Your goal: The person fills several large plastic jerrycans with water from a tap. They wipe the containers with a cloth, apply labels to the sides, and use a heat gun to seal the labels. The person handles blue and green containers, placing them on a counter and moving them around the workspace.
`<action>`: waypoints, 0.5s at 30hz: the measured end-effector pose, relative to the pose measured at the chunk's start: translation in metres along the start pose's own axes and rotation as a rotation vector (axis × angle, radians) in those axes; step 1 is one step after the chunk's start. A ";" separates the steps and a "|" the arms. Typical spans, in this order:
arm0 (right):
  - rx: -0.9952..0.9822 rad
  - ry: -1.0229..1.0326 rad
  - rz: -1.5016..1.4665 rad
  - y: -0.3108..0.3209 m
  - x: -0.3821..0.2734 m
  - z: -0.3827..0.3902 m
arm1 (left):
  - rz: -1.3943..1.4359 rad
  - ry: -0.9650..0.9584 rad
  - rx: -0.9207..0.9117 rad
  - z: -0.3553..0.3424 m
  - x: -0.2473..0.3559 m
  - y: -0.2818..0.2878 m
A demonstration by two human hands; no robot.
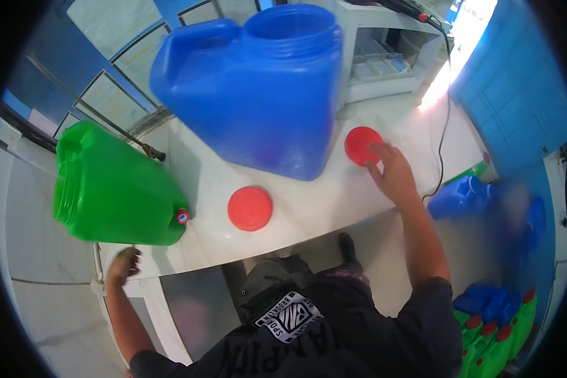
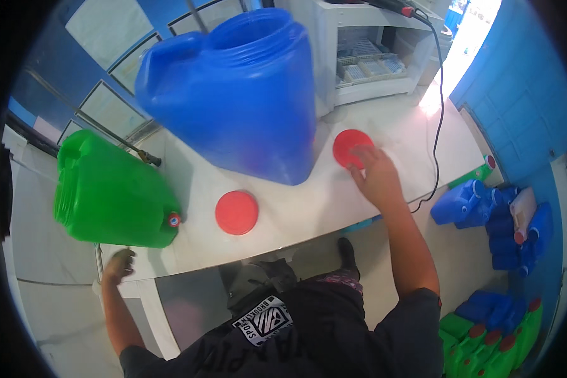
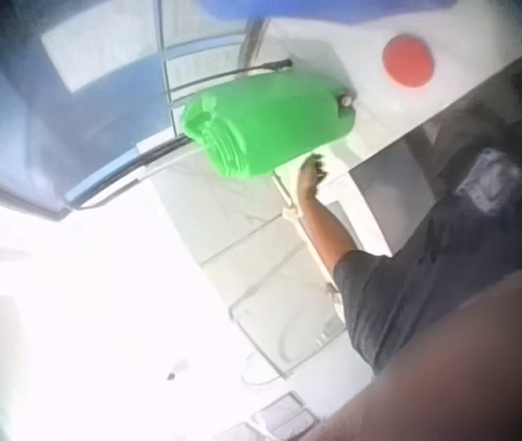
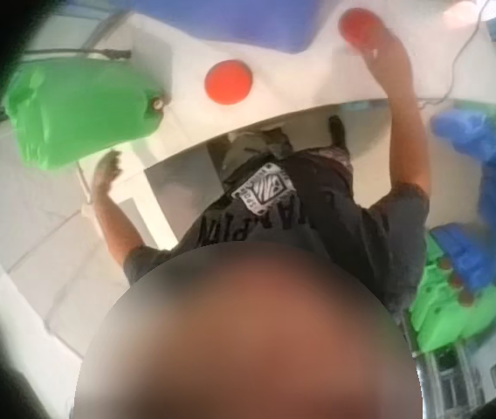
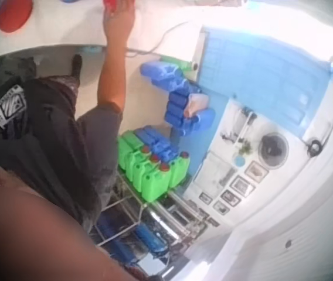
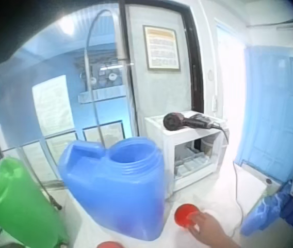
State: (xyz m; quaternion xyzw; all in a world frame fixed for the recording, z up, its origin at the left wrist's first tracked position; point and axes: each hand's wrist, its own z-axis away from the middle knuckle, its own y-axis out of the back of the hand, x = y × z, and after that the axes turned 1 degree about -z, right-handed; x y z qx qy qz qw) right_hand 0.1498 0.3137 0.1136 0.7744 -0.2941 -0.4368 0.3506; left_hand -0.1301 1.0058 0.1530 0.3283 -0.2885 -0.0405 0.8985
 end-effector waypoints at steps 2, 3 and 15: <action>0.059 0.047 0.024 0.013 0.049 -0.028 | 0.306 0.035 -0.174 0.019 0.005 -0.081; 0.064 0.065 0.014 0.017 0.068 -0.041 | 0.460 0.075 -0.212 0.023 0.014 -0.122; 0.115 0.127 -0.077 0.023 0.180 -0.172 | 1.327 0.272 0.297 -0.046 0.108 -0.255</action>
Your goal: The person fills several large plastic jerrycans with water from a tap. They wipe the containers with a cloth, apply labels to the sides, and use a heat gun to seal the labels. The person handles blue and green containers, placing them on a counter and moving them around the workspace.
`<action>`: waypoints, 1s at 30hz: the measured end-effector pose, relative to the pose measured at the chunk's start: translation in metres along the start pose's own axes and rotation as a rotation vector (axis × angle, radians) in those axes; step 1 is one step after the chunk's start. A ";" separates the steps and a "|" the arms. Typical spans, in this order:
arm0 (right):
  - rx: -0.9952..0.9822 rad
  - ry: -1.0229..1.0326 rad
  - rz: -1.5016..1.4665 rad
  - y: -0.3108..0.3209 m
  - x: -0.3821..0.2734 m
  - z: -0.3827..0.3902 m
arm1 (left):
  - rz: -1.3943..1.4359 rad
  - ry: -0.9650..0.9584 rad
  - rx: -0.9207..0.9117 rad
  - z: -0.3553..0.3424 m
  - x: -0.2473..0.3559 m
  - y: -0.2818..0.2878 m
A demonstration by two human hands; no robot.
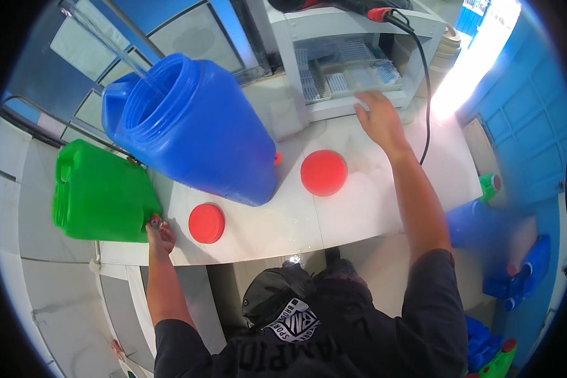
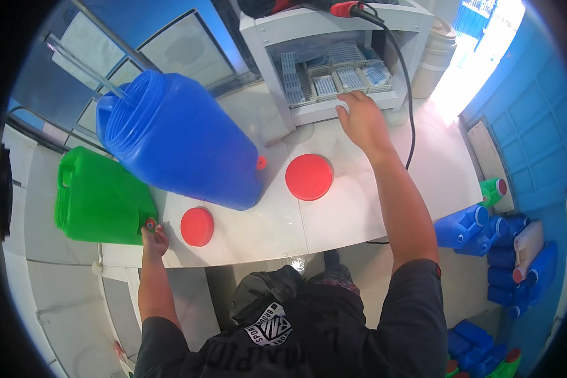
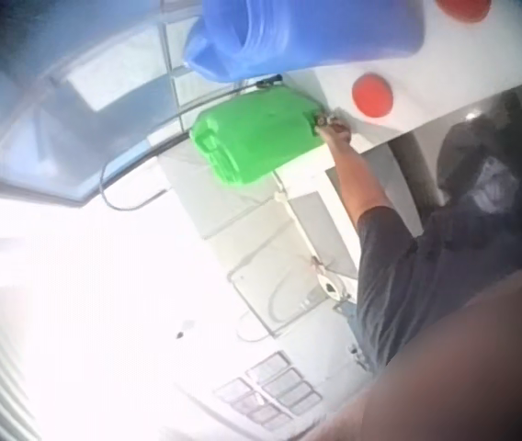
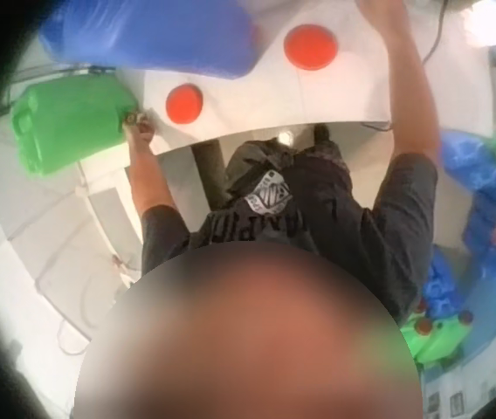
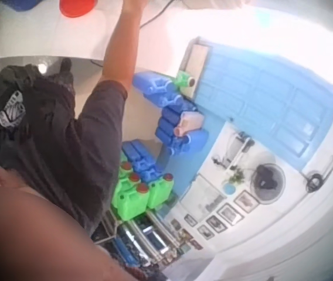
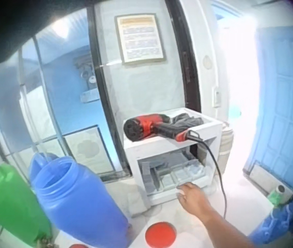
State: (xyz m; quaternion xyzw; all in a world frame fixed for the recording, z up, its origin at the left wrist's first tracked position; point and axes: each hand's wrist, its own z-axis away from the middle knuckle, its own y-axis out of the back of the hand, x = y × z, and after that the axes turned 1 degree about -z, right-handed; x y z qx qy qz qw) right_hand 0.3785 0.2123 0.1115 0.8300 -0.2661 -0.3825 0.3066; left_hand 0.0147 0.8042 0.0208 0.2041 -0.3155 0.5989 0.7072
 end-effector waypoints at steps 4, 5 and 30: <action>-0.057 -0.067 0.104 -0.019 0.034 -0.030 | -0.056 -0.016 0.051 -0.019 0.010 -0.013; -0.090 -0.069 0.135 -0.026 0.044 -0.038 | -0.074 -0.016 0.062 -0.023 0.012 -0.018; -0.441 -0.161 0.293 -0.141 0.054 -0.219 | -0.457 -0.163 0.212 0.143 -0.100 0.200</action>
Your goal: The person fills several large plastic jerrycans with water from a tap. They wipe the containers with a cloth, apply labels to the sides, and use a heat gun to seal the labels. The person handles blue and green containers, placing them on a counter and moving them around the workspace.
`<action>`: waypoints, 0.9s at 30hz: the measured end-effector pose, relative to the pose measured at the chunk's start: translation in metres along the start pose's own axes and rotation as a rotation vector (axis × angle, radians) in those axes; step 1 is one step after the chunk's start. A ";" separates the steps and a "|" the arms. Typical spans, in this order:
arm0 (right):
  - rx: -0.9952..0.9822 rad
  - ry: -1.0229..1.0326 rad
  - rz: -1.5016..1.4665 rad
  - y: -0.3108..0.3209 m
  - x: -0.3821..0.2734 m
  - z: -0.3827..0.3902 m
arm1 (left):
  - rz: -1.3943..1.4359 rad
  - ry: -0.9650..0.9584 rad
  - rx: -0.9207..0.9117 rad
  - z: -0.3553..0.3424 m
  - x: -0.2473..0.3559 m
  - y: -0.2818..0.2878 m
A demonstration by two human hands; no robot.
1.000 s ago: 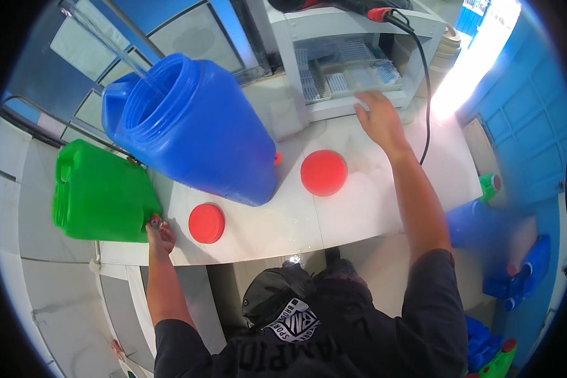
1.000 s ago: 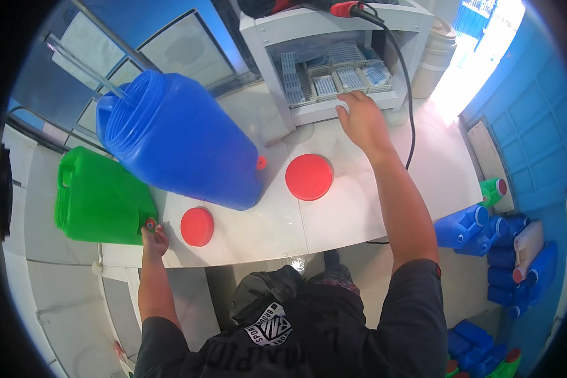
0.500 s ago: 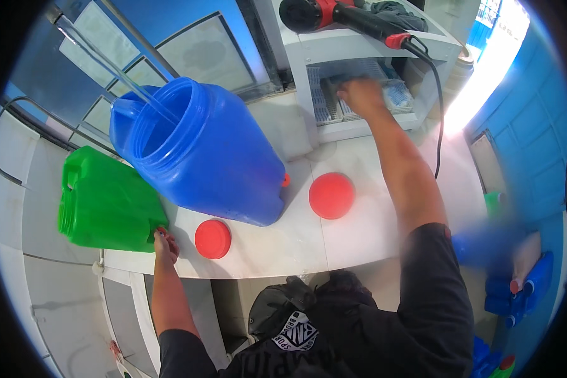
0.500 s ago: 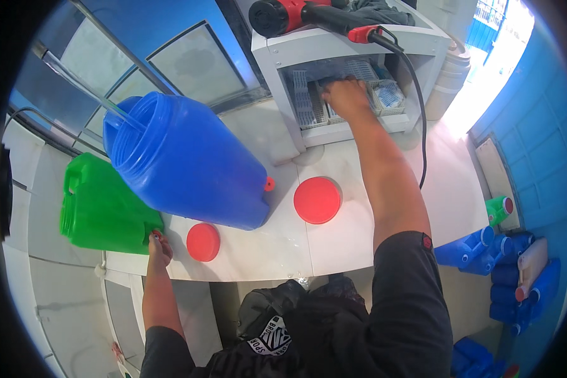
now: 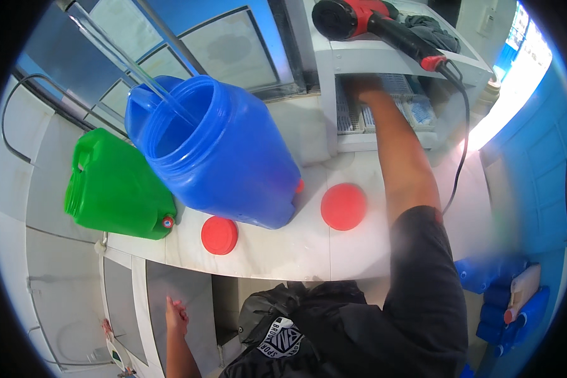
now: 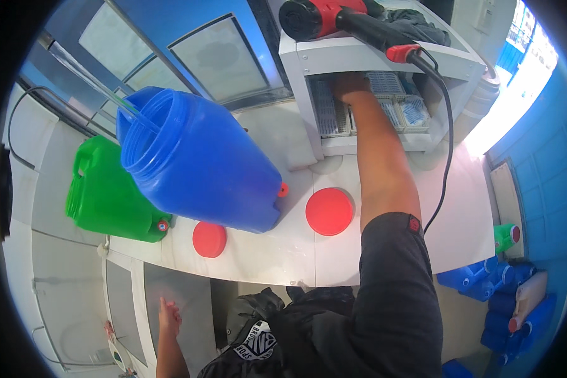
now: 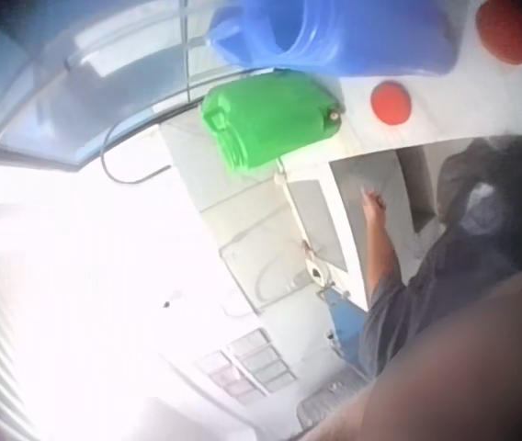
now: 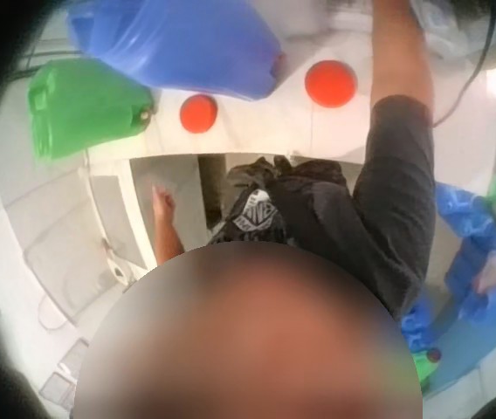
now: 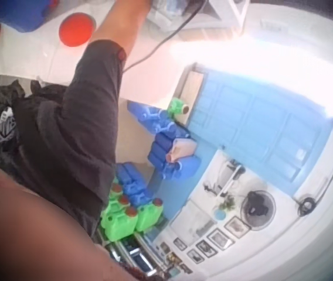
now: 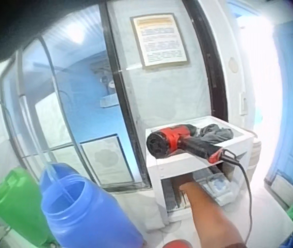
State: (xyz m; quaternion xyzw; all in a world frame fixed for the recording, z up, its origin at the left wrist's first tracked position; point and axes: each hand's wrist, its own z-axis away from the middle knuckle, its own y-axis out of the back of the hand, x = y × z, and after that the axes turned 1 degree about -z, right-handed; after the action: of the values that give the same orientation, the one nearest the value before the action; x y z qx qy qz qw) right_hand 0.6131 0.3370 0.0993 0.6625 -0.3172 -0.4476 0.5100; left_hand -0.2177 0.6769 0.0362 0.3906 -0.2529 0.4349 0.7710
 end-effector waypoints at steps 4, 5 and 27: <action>-0.203 0.172 0.070 0.027 -0.040 0.021 | 0.028 0.111 0.140 0.033 -0.062 0.053; -0.167 0.141 0.117 0.022 -0.034 0.020 | 0.000 0.093 0.114 0.033 -0.070 0.054; 0.538 0.011 0.102 0.041 0.019 0.147 | -0.308 -0.738 -0.745 0.133 0.108 -0.144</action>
State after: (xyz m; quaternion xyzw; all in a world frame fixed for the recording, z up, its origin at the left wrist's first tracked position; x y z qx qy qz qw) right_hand 0.4874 0.2519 0.1218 0.7597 -0.4548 -0.3173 0.3395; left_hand -0.0459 0.5734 0.1352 0.2504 -0.5832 0.0320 0.7721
